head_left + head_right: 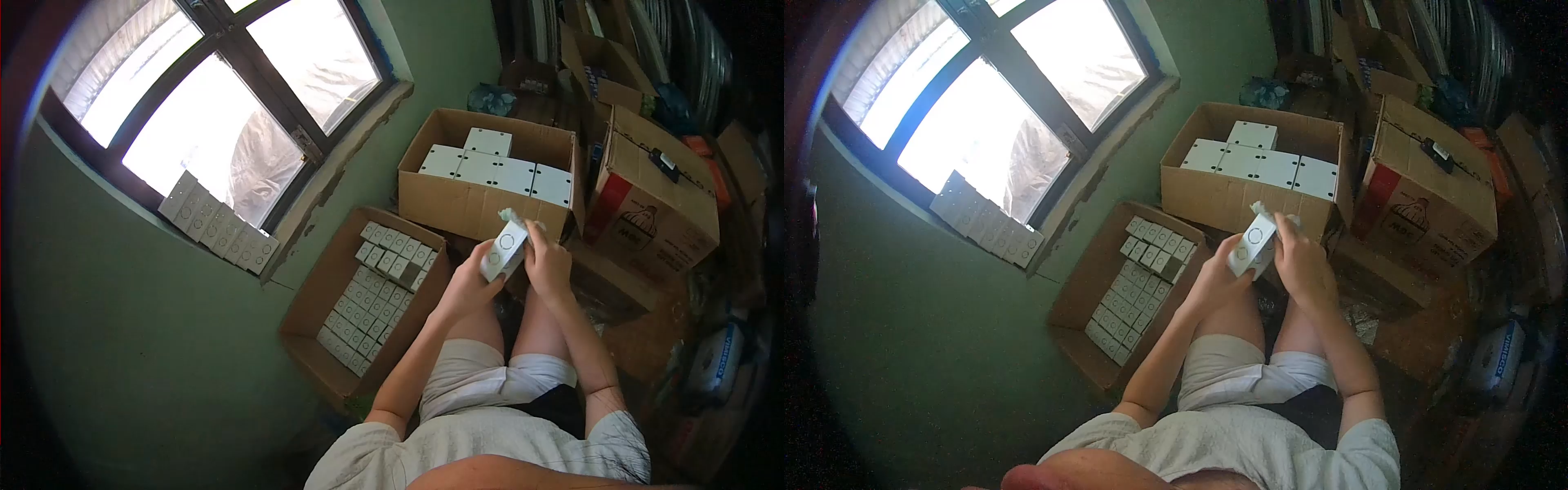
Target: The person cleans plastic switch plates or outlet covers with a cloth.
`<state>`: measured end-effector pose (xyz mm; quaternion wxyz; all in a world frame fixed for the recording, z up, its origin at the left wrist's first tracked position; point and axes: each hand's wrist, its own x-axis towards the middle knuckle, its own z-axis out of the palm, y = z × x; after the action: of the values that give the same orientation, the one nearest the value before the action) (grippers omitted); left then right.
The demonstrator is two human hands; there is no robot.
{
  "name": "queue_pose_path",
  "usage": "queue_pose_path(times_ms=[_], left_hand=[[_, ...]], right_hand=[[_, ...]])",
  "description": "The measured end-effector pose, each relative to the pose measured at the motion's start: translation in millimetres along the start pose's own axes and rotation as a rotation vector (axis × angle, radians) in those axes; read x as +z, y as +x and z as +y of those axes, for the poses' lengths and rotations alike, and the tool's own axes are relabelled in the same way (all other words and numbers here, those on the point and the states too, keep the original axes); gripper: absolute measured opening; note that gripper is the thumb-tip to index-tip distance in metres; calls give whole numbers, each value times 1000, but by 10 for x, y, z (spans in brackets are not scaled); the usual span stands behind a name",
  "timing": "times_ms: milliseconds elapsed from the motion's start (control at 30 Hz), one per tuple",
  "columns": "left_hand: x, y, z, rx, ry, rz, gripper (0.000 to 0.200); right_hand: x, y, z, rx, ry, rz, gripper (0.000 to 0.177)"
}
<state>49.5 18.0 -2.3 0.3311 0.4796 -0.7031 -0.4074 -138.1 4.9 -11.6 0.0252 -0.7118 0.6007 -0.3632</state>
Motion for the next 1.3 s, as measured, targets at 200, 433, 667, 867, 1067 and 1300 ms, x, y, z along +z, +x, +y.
queue_pose_path(times_ms=[200, 433, 667, 867, 1067, 1300], left_hand=[[92, 157, 77, -62, 351, 41, 54], [-6, 114, -99, 195, 331, 489, 46], [75, 88, -370, 194, 371, 391, 58], [68, 80, -167, 295, 247, 525, 54], [7, 187, -232, 286, 330, 510, 53], [20, 269, -248, 124, 288, 439, 48]], right_hand=[[-33, -63, -68, -251, -78, -120, 49], [-203, 11, -209, -299, -54, -315, 68], [-111, -215, -423, -375, -121, -237, 65], [-334, -59, -472, -266, -115, -238, 64], [-276, 7, -537, -206, -64, -289, 67], [-53, -37, -494, -351, 22, -179, 67]])
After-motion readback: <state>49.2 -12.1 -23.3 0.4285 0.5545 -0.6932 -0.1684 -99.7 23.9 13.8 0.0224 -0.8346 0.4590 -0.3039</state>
